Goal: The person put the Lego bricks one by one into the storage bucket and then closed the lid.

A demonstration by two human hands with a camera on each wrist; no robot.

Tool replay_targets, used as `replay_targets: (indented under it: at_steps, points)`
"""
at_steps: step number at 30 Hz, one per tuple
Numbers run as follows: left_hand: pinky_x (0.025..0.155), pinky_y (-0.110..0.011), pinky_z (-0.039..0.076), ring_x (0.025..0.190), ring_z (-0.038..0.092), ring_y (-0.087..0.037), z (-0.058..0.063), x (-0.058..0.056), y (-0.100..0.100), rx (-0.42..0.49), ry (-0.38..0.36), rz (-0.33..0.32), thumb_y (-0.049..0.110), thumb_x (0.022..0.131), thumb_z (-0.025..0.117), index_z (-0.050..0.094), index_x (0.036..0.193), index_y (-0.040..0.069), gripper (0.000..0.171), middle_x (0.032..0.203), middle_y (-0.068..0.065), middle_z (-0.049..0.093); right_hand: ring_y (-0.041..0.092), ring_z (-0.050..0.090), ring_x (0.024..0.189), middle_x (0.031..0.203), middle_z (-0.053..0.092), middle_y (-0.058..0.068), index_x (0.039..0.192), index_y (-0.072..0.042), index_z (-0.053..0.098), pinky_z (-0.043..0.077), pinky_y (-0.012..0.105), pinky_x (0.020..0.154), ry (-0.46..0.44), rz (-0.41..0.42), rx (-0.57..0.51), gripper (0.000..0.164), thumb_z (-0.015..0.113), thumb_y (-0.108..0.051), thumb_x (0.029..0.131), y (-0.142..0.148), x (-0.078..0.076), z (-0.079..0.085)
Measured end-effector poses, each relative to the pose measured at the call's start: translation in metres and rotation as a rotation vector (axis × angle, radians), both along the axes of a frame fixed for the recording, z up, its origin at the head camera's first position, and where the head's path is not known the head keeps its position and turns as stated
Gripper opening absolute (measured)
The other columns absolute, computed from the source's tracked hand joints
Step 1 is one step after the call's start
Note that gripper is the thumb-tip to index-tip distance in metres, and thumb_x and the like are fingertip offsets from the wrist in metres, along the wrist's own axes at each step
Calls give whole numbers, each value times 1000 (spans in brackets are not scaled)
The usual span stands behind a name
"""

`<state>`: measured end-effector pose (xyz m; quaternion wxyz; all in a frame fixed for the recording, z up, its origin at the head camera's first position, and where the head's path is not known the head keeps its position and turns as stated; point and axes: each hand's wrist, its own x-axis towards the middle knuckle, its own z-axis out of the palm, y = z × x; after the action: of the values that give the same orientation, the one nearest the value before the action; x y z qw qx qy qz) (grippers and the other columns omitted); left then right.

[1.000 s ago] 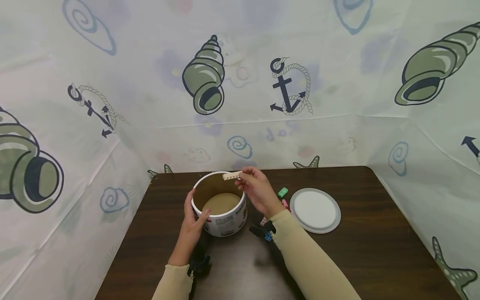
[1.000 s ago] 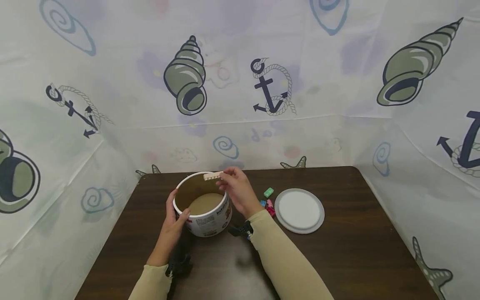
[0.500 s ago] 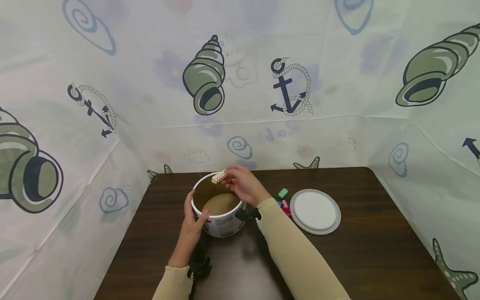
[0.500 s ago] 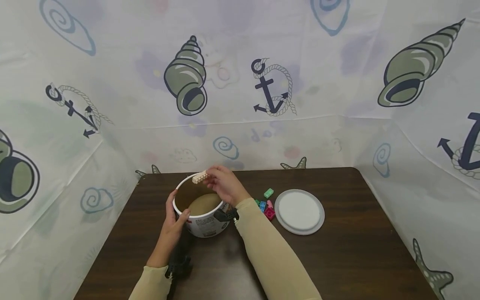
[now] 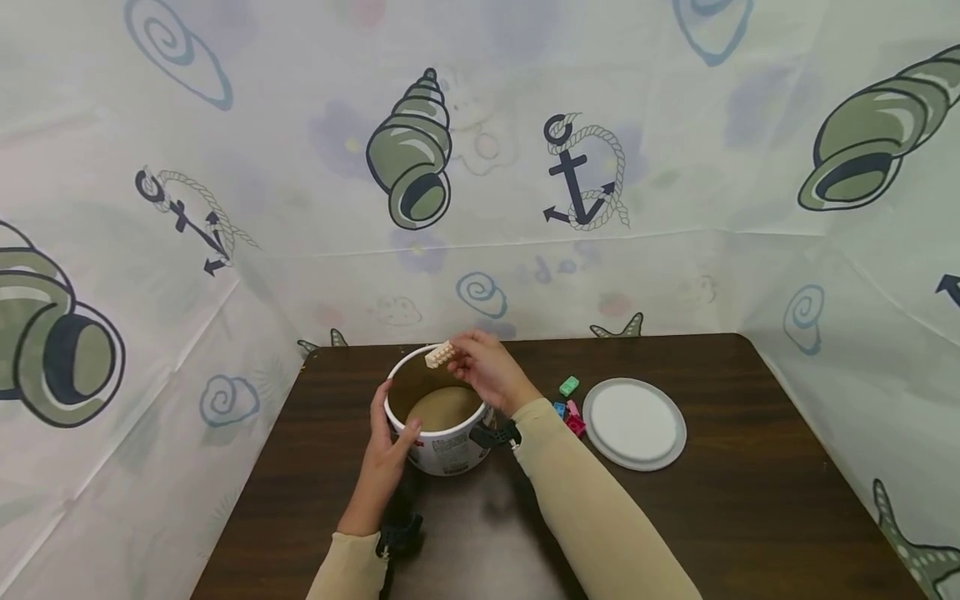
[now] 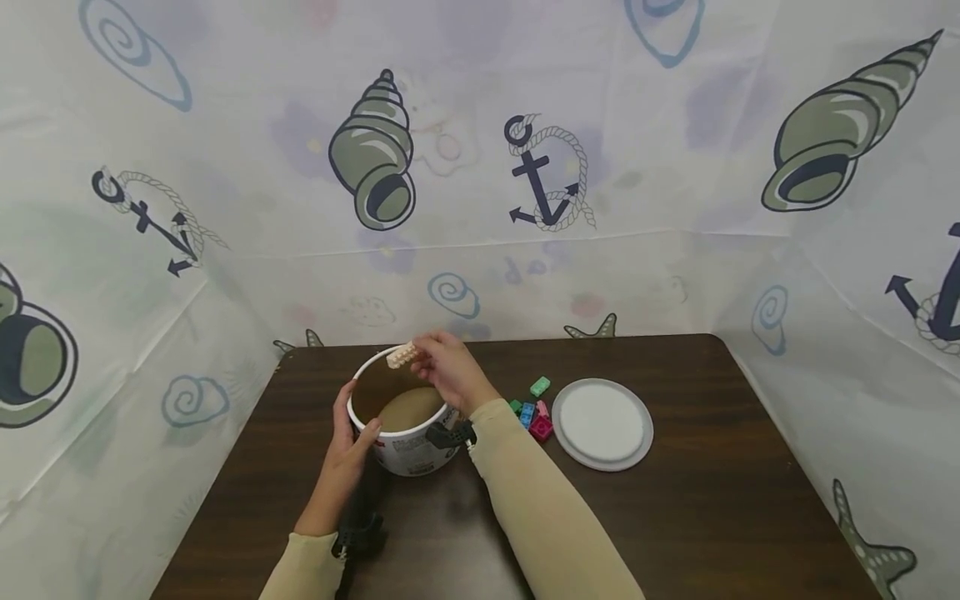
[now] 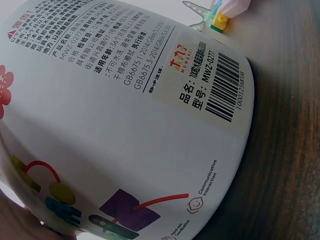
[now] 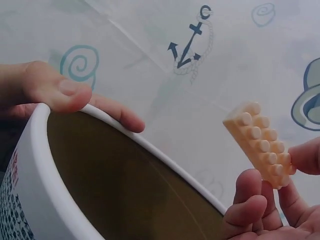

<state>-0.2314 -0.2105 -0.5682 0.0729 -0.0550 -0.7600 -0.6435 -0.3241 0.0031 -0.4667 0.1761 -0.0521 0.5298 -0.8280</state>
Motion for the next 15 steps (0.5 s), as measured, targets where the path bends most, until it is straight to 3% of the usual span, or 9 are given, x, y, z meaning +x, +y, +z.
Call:
replay_targets:
  at_steps: [10, 15]
  points:
    - [85, -25, 56, 141, 42, -42, 1, -1, 2, 18, 12, -2, 25, 109, 66, 15, 174, 31, 82, 173, -5, 25, 15, 53, 81, 90, 56, 1, 103, -14, 58, 45, 25, 71, 7, -2, -29, 10, 63, -18, 111, 4, 1, 3]
    - [101, -20, 45, 150, 36, -37, 0, 0, 0, -5, 11, 2, 26, 109, 66, 15, 173, 35, 82, 175, -4, 24, 15, 53, 81, 90, 56, 1, 102, -14, 58, 44, 24, 70, -3, 0, -47, 10, 61, -16, 111, 4, 1, 1]
